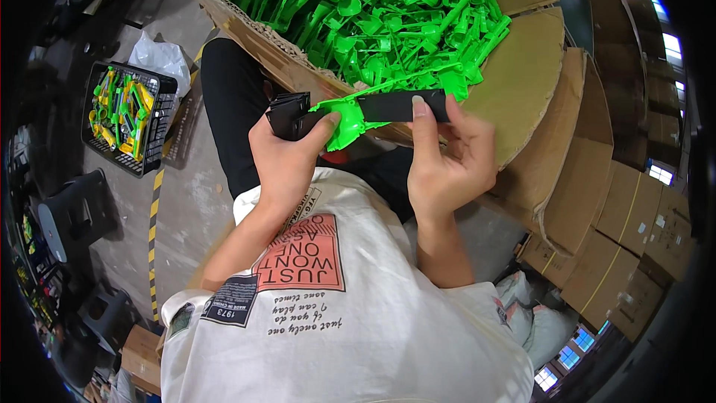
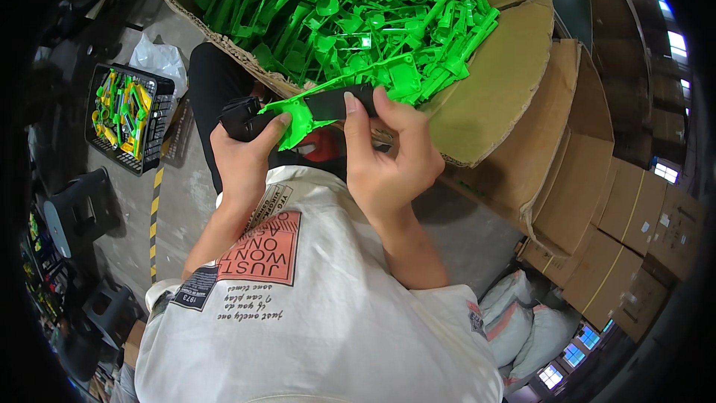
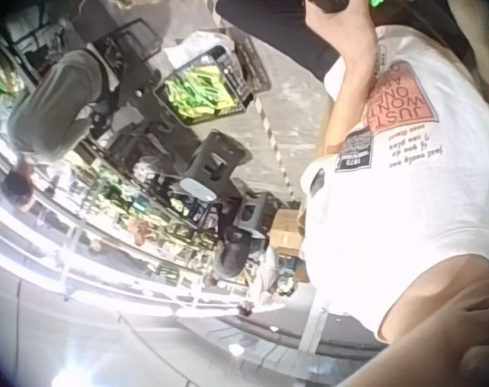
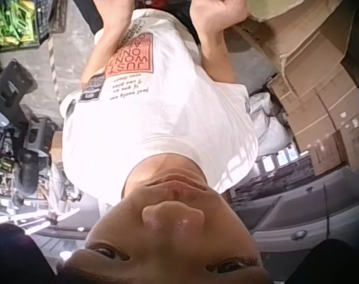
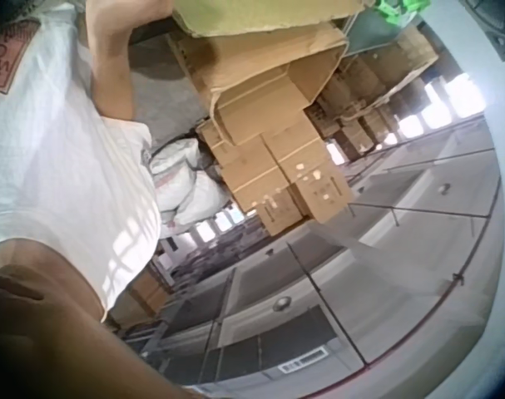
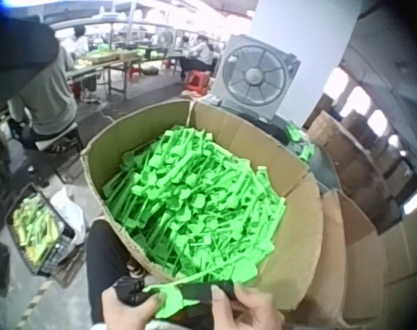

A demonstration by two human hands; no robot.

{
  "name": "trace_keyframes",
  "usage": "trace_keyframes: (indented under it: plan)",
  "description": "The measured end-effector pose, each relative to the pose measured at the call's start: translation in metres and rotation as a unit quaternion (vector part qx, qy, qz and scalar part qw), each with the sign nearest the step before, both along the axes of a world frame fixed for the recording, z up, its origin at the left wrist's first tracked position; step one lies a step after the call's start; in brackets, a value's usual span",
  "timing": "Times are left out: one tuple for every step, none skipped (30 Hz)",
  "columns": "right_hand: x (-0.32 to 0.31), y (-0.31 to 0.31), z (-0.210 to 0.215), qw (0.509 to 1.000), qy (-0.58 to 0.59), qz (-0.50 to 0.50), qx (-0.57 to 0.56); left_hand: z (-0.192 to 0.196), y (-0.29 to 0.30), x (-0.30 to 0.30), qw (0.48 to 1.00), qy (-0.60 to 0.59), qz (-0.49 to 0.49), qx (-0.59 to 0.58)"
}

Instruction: The person assembles black panels onto green plastic housings by hand.

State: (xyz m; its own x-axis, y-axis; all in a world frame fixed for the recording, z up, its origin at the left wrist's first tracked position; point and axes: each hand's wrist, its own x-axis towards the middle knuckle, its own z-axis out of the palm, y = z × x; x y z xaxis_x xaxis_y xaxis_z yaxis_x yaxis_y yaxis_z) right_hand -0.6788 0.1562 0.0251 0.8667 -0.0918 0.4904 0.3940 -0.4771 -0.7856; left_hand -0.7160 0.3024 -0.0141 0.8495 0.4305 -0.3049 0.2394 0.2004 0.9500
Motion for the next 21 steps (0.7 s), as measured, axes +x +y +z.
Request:
trace_keyframes:
  plan:
    - [0.000, 0.000, 0.001, 1.000, 0.000, 0.001, -0.001, 0.000, 0.000, 0.000, 1.000, 0.000, 0.001, -0.001]
    - [0.000, 0.000, 0.003, 1.000, -0.021, 0.004, -0.019, -0.001, 0.000, 0.001, 1.000, -0.002, -0.002, -0.008]
    - [0.000, 0.001, 0.003, 0.998, -0.042, 0.007, -0.035, -0.003, 0.000, 0.001, 1.000, -0.003, -0.004, -0.013]
    - [0.002, 0.002, 0.003, 0.999, -0.041, 0.007, -0.035, -0.003, 0.000, 0.001, 1.000, -0.002, -0.004, -0.013]
    - [0.004, 0.004, 0.003, 0.993, -0.096, 0.002, -0.066, -0.004, -0.001, 0.002, 1.000, -0.009, 0.003, -0.015]
    - [0.006, 0.005, 0.003, 0.984, -0.151, -0.004, -0.096, -0.005, -0.002, 0.002, 1.000, -0.016, 0.010, -0.017]
    - [0.005, 0.006, 0.003, 0.984, -0.150, -0.003, -0.096, -0.005, -0.002, 0.003, 1.000, -0.016, 0.010, -0.017]
    - [0.004, 0.008, 0.003, 0.985, -0.142, 0.001, -0.096, -0.004, -0.002, 0.003, 1.000, -0.016, 0.009, -0.007]
    - [0.003, 0.009, 0.004, 0.986, -0.134, 0.005, -0.095, -0.004, -0.001, 0.002, 1.000, -0.016, 0.008, 0.002]
    - [0.001, 0.011, 0.009, 0.990, -0.093, -0.014, -0.108, -0.004, -0.001, 0.002, 1.000, -0.015, 0.009, 0.002]
    - [0.003, 0.009, 0.007, 0.995, -0.037, -0.027, -0.089, -0.004, -0.002, 0.003, 1.000, -0.014, 0.015, -0.001]
    - [0.009, 0.002, 0.004, 0.998, 0.035, -0.037, -0.032, -0.001, -0.002, 0.004, 1.000, -0.014, 0.018, -0.005]
    - [0.015, -0.005, -0.005, 0.993, 0.106, -0.044, 0.027, -0.001, -0.002, 0.003, 1.000, -0.014, 0.017, -0.005]
    - [0.020, -0.009, -0.013, 0.985, 0.151, -0.031, 0.078, 0.000, -0.002, 0.002, 1.000, -0.009, 0.014, 0.016]
    - [0.022, -0.009, -0.014, 0.985, 0.152, -0.031, 0.078, 0.001, -0.002, 0.001, 0.999, -0.004, 0.012, 0.037]
    - [0.023, -0.009, -0.016, 0.985, 0.139, -0.018, 0.103, 0.000, -0.001, 0.001, 0.999, -0.003, 0.012, 0.037]
    - [0.023, -0.009, -0.016, 0.984, 0.125, -0.005, 0.128, 0.000, 0.000, 0.003, 1.000, 0.002, 0.012, 0.025]
    - [0.023, -0.009, -0.017, 0.984, 0.125, -0.006, 0.129, -0.001, 0.002, 0.004, 1.000, 0.004, 0.010, 0.014]
    - [0.022, -0.012, -0.016, 0.990, 0.119, -0.004, 0.081, -0.003, 0.003, 0.004, 1.000, 0.004, 0.009, 0.015]
    - [0.022, -0.014, -0.016, 0.993, 0.112, -0.002, 0.033, -0.005, 0.003, 0.004, 1.000, -0.005, 0.015, 0.011]
    - [0.021, -0.015, -0.011, 0.993, 0.112, -0.003, 0.033, -0.006, 0.004, 0.002, 1.000, -0.012, 0.022, 0.007]
